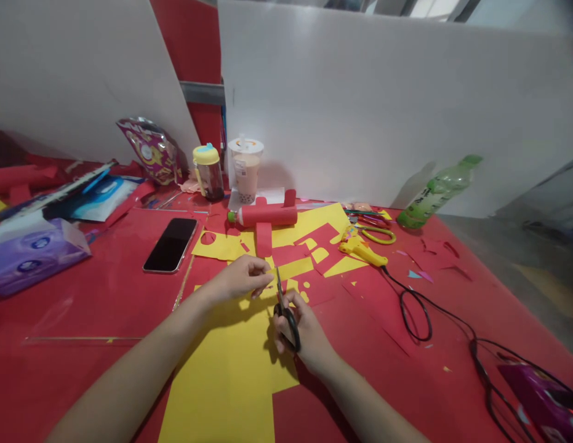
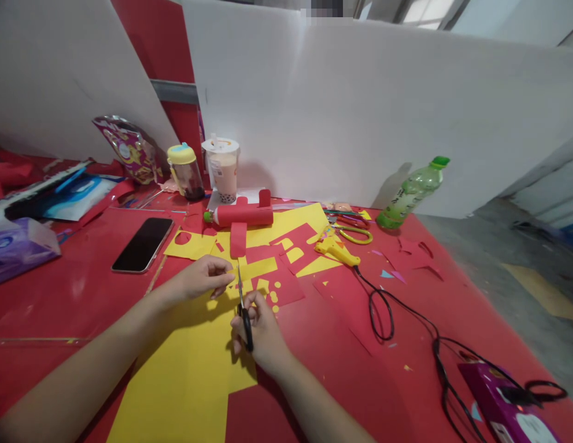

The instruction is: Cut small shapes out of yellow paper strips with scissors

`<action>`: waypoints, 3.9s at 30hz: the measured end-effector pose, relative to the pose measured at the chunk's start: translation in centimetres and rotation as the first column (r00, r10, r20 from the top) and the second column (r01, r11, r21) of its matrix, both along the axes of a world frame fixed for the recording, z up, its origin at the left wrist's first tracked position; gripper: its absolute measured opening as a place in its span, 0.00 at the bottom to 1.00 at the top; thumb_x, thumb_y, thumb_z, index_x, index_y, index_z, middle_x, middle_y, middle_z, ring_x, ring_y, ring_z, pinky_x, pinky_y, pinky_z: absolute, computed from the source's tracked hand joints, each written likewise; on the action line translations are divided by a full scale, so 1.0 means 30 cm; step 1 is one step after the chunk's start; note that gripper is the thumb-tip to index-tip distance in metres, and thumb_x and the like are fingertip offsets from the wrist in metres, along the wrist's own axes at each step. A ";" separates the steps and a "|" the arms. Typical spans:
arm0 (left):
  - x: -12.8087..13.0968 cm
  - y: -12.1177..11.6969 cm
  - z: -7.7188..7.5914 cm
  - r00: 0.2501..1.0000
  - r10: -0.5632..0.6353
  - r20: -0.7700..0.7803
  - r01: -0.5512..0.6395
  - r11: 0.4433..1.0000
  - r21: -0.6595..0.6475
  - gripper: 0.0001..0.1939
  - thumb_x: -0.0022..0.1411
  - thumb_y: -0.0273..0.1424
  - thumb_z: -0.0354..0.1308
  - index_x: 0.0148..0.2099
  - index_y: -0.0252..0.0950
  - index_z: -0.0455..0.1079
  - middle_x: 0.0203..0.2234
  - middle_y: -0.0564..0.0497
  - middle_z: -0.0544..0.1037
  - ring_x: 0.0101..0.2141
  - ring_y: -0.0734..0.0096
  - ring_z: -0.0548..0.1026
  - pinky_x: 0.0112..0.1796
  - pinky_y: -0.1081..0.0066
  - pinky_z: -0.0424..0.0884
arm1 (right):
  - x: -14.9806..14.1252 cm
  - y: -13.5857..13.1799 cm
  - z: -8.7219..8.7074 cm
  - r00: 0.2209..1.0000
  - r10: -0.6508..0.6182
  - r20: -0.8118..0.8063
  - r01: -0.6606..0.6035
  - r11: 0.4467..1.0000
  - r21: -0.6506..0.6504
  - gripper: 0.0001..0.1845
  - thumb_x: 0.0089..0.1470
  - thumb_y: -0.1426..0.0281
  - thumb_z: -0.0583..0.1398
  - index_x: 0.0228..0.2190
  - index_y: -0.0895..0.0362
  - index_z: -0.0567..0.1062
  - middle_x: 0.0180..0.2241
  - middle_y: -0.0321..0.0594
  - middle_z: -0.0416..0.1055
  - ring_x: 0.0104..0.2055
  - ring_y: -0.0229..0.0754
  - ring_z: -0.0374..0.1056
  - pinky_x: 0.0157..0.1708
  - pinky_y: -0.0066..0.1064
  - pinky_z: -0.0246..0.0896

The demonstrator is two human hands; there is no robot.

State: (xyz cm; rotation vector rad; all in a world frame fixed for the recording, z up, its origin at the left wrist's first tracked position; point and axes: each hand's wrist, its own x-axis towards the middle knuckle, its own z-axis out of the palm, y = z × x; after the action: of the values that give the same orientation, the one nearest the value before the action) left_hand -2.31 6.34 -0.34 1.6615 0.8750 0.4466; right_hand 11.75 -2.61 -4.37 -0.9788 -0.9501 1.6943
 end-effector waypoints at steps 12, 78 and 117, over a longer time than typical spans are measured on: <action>-0.024 0.003 0.016 0.991 -0.129 -0.038 0.125 0.988 -0.096 0.14 0.54 0.33 0.50 0.18 0.33 0.58 0.10 0.58 0.62 0.13 0.82 0.60 0.18 0.79 0.56 | 0.001 -0.008 0.011 0.999 0.034 -0.011 -0.034 0.999 -0.040 0.22 0.39 0.58 0.61 0.24 0.53 0.53 0.14 0.22 0.59 0.10 0.29 0.57 0.10 0.18 0.46; 0.057 -0.057 -0.005 0.986 -0.054 -0.160 0.078 0.986 0.147 0.13 0.53 0.31 0.46 0.17 0.34 0.54 0.12 0.59 0.56 0.15 0.81 0.56 0.18 0.78 0.52 | 0.027 0.020 0.003 0.870 -0.488 0.077 0.484 0.873 0.057 0.20 0.37 0.76 0.63 0.25 0.52 0.55 0.18 0.23 0.58 0.17 0.28 0.56 0.18 0.19 0.50; 0.086 -0.083 -0.031 0.937 0.299 0.182 -0.292 0.954 -0.063 0.12 0.50 0.29 0.48 0.16 0.35 0.54 0.11 0.61 0.54 0.15 0.83 0.53 0.19 0.78 0.51 | 0.008 -0.008 -0.009 0.996 -0.019 -0.085 0.027 0.995 0.094 0.23 0.41 0.50 0.58 0.25 0.53 0.55 0.20 0.26 0.54 0.18 0.30 0.56 0.18 0.23 0.47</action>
State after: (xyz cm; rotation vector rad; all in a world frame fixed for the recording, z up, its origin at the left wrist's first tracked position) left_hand 0.29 3.85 -1.26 1.4310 0.9863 0.7795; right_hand 12.00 -2.84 -4.64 -0.8461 -0.9516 1.6429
